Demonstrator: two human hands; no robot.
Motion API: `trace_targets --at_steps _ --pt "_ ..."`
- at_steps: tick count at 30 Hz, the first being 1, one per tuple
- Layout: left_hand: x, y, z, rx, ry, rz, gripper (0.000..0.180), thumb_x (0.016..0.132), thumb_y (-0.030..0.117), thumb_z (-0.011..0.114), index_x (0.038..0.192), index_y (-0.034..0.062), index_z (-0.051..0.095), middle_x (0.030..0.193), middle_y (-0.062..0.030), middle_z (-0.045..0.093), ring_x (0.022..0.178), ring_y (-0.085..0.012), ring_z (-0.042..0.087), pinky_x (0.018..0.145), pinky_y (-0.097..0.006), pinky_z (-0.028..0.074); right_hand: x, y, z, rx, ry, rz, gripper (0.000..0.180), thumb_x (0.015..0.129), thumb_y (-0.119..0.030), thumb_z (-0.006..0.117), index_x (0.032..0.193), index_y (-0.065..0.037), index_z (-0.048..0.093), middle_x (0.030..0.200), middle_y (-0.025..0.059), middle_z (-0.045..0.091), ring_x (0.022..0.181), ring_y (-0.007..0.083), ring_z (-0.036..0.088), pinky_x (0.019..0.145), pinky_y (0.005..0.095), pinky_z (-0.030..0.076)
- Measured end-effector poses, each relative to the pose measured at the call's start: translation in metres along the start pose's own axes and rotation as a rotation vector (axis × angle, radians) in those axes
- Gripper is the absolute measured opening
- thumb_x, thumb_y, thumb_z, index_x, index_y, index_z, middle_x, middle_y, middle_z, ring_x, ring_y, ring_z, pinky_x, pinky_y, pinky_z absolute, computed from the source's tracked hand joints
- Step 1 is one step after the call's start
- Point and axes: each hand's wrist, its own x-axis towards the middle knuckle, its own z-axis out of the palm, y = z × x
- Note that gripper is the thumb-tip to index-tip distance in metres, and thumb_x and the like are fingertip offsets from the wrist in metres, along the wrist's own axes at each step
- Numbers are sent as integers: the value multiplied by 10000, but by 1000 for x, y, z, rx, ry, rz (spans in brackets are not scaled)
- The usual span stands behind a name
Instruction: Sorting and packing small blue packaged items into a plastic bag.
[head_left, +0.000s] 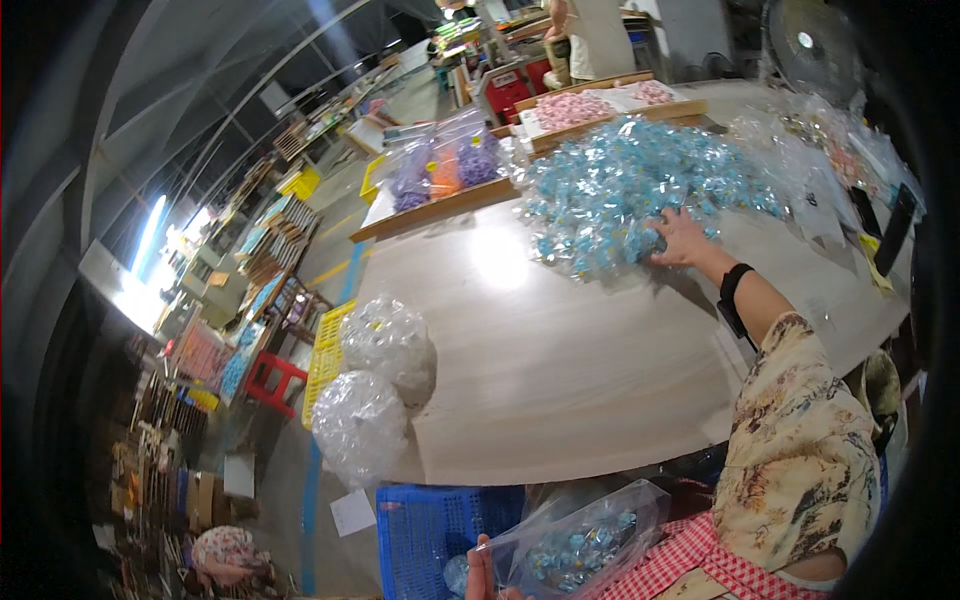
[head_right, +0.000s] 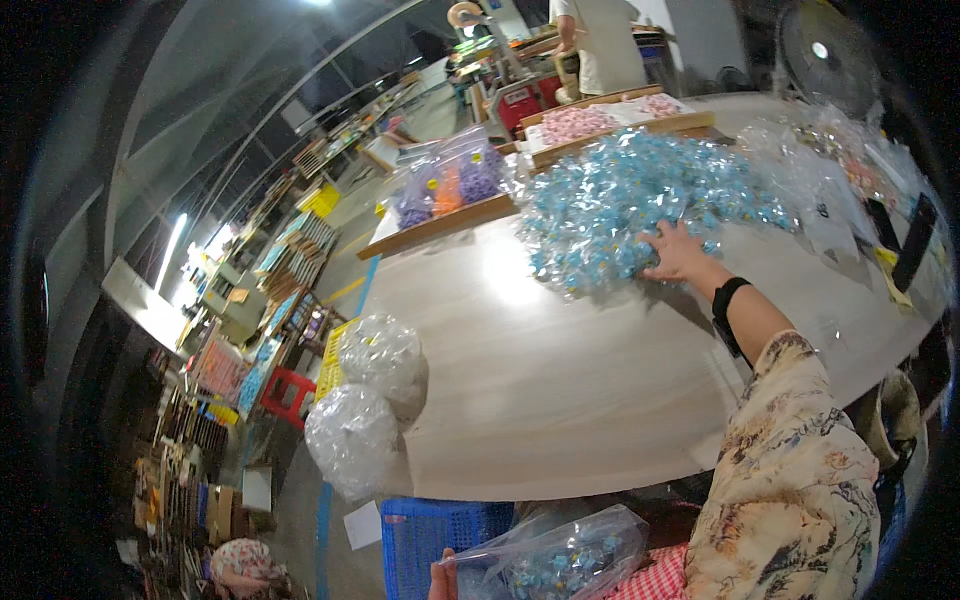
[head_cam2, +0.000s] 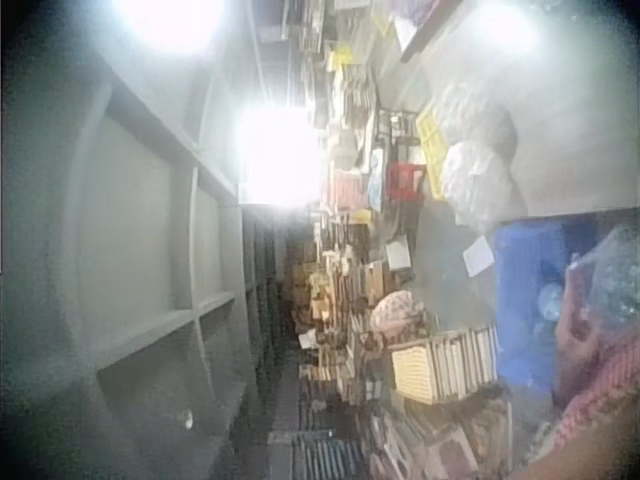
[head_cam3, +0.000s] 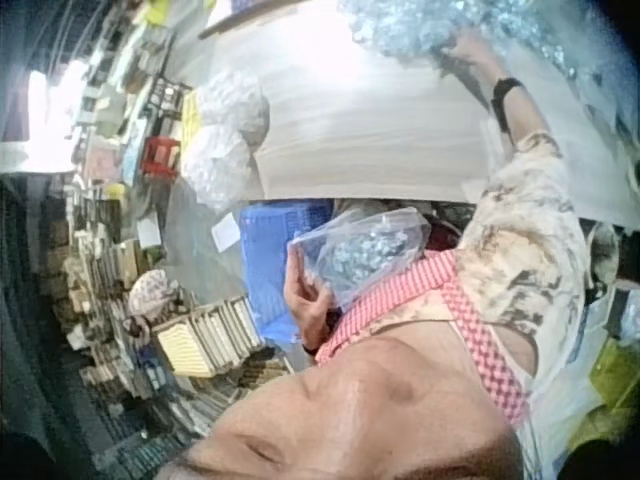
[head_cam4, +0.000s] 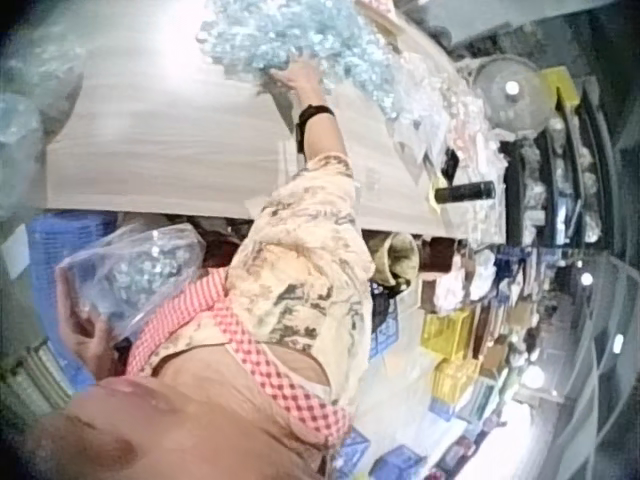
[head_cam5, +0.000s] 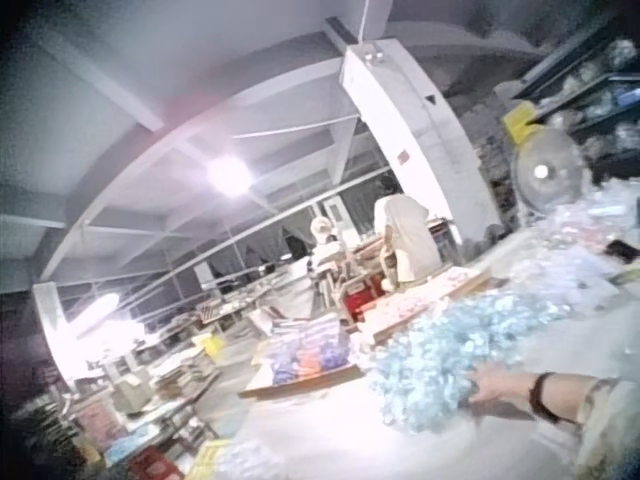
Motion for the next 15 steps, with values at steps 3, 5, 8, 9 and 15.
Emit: trace_targets --at_steps 3,5,8,9,15 --pt "6 -9 -9 132 -56 50 839 703 -166 542 1441 -34 166 1492 -178 249 567 -27 417 471 -184 376 -40 1 9 -4 -3 -45 806 730 -599 597 1419 -295 310 1412 154 284 1295 453 251 928 612 387" --pt "6 -11 -11 195 -66 72 838 708 -164 543 1443 -32 162 1497 -178 235 584 -32 434 477 -184 377 -69 -8 9 42 -49 -113 879 733 -671 549 1451 -273 234 1432 212 251 1300 460 248 952 628 343" --pt "5 3 -6 163 -83 -9 831 713 -165 541 1442 -31 166 1500 -179 224 587 -37 433 482 -182 377 -101 -30 -2 13 -125 -162 939 732 -746 484 1467 -253 172 1445 266 208 1309 469 239 985 642 278" --pt "2 2 -7 167 -99 -4 831 713 -165 541 1442 -31 166 1500 -179 224 587 -37 433 482 -182 377 -105 -38 -1 18 -120 -146 939 732 -746 484 1467 -253 172 1445 266 208 1309 469 239 985 642 278" --pt "-12 -7 -11 214 -64 -63 837 717 -164 547 1446 -23 161 1504 -181 209 591 -36 431 484 -176 369 -82 -89 2 73 -139 -177 930 744 -802 378 1469 -260 166 1439 273 229 1311 490 233 1000 658 224"
